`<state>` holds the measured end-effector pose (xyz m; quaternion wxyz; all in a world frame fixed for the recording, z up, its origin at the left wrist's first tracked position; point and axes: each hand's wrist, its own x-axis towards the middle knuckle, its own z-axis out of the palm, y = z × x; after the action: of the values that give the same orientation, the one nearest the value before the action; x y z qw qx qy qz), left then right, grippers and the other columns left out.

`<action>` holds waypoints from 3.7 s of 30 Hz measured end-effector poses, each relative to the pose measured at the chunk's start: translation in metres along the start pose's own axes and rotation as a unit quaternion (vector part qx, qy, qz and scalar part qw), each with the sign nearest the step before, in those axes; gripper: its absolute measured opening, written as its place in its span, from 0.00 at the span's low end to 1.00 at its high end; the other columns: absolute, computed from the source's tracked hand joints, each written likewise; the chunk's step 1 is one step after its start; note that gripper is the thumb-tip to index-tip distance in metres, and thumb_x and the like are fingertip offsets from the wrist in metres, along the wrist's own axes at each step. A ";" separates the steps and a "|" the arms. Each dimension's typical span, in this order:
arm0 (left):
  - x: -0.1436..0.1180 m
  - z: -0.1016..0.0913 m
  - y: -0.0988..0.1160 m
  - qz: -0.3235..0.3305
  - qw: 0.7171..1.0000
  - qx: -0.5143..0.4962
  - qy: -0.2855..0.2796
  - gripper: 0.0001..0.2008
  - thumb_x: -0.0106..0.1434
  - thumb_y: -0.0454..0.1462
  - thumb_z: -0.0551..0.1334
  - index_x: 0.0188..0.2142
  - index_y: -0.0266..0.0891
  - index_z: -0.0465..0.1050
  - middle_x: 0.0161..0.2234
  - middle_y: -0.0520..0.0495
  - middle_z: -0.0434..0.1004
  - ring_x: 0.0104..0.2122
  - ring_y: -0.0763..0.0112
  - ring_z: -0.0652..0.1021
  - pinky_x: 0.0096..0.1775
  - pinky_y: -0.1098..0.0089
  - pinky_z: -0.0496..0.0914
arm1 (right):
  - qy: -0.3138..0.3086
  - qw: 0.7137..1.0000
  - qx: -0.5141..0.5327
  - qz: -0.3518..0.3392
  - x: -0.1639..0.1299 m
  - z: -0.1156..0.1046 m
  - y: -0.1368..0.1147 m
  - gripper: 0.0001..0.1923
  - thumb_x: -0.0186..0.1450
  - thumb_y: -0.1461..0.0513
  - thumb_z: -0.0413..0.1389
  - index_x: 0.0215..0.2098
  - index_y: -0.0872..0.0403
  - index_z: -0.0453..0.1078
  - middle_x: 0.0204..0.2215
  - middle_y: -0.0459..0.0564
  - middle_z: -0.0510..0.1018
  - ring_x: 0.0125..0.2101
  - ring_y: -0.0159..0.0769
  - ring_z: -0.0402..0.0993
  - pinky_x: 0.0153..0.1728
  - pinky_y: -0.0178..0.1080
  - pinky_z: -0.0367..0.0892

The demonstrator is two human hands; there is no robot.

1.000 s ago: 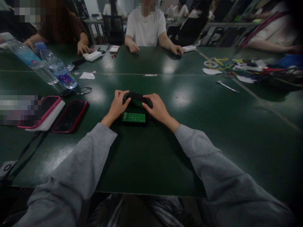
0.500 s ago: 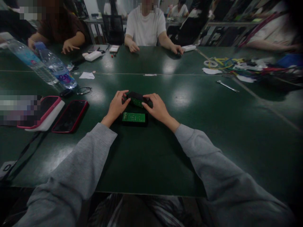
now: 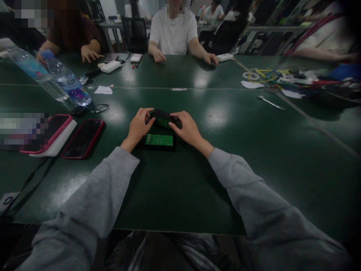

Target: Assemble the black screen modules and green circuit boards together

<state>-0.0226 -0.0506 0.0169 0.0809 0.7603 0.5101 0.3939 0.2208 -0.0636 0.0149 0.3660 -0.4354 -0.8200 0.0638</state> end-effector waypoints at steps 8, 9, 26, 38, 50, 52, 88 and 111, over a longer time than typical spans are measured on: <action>0.001 0.000 -0.002 0.009 1.000 0.016 -0.005 0.18 0.65 0.36 0.62 0.55 0.43 0.71 0.42 0.47 0.75 0.37 0.66 0.76 0.44 0.62 0.73 | -0.001 1.000 -0.003 -0.005 0.000 0.000 0.000 0.17 0.71 0.53 0.55 0.55 0.51 0.68 0.46 0.55 0.73 0.47 0.49 0.70 0.50 0.53 0.69; 0.001 0.000 -0.001 0.012 1.000 0.018 -0.005 0.18 0.65 0.36 0.62 0.54 0.42 0.71 0.41 0.47 0.75 0.37 0.66 0.76 0.43 0.62 0.73 | -0.001 1.000 -0.003 -0.006 0.000 0.000 0.000 0.17 0.71 0.53 0.55 0.55 0.51 0.68 0.46 0.55 0.73 0.47 0.49 0.70 0.50 0.52 0.69; 0.000 -0.002 0.002 0.010 1.000 0.027 0.002 0.15 0.65 0.37 0.62 0.52 0.42 0.75 0.36 0.49 0.80 0.33 0.71 0.77 0.37 0.69 0.70 | -0.002 1.000 0.004 -0.011 0.001 0.000 0.002 0.17 0.70 0.53 0.55 0.55 0.51 0.68 0.45 0.55 0.73 0.46 0.49 0.70 0.49 0.52 0.68; -0.002 -0.003 0.005 -0.017 0.999 0.037 0.007 0.16 0.65 0.40 0.63 0.52 0.46 0.76 0.37 0.50 0.83 0.30 0.72 0.79 0.33 0.71 0.69 | -0.002 1.000 0.012 -0.010 0.001 -0.001 0.000 0.17 0.70 0.55 0.56 0.55 0.52 0.68 0.46 0.56 0.73 0.47 0.49 0.70 0.49 0.52 0.68; -0.002 -0.003 0.006 -0.002 0.999 0.050 0.001 0.15 0.66 0.39 0.62 0.52 0.45 0.76 0.37 0.50 0.83 0.28 0.73 0.77 0.32 0.70 0.68 | 0.006 0.999 0.031 -0.009 0.001 0.000 0.000 0.18 0.72 0.51 0.54 0.54 0.52 0.69 0.45 0.55 0.73 0.46 0.47 0.71 0.49 0.49 0.69; -0.002 -0.003 0.007 0.000 0.999 0.053 0.001 0.15 0.66 0.38 0.61 0.52 0.45 0.76 0.38 0.50 0.83 0.29 0.72 0.77 0.32 0.70 0.68 | 0.001 1.000 0.030 -0.007 0.001 0.000 -0.001 0.18 0.73 0.51 0.53 0.54 0.52 0.69 0.45 0.55 0.73 0.46 0.47 0.71 0.49 0.49 0.69; -0.003 -0.004 0.009 0.008 0.996 0.084 -0.013 0.16 0.68 0.39 0.61 0.54 0.47 0.74 0.41 0.50 0.83 0.30 0.70 0.78 0.33 0.69 0.69 | 0.031 0.998 0.053 0.030 0.003 -0.002 -0.001 0.20 0.71 0.45 0.54 0.51 0.49 0.71 0.44 0.53 0.73 0.45 0.46 0.71 0.43 0.48 0.70; -0.005 -0.002 0.009 0.036 0.993 0.107 -0.024 0.15 0.67 0.38 0.60 0.53 0.48 0.74 0.44 0.49 0.83 0.33 0.69 0.80 0.33 0.70 0.69 | 0.025 0.987 0.144 0.072 0.005 0.001 0.010 0.19 0.69 0.46 0.57 0.49 0.49 0.73 0.41 0.51 0.71 0.41 0.42 0.69 0.43 0.46 0.70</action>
<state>-0.0187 -0.0594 0.0204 -0.0027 0.7917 0.5193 0.3218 0.2252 -0.0535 0.0130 0.4397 -0.4380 -0.7591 0.1962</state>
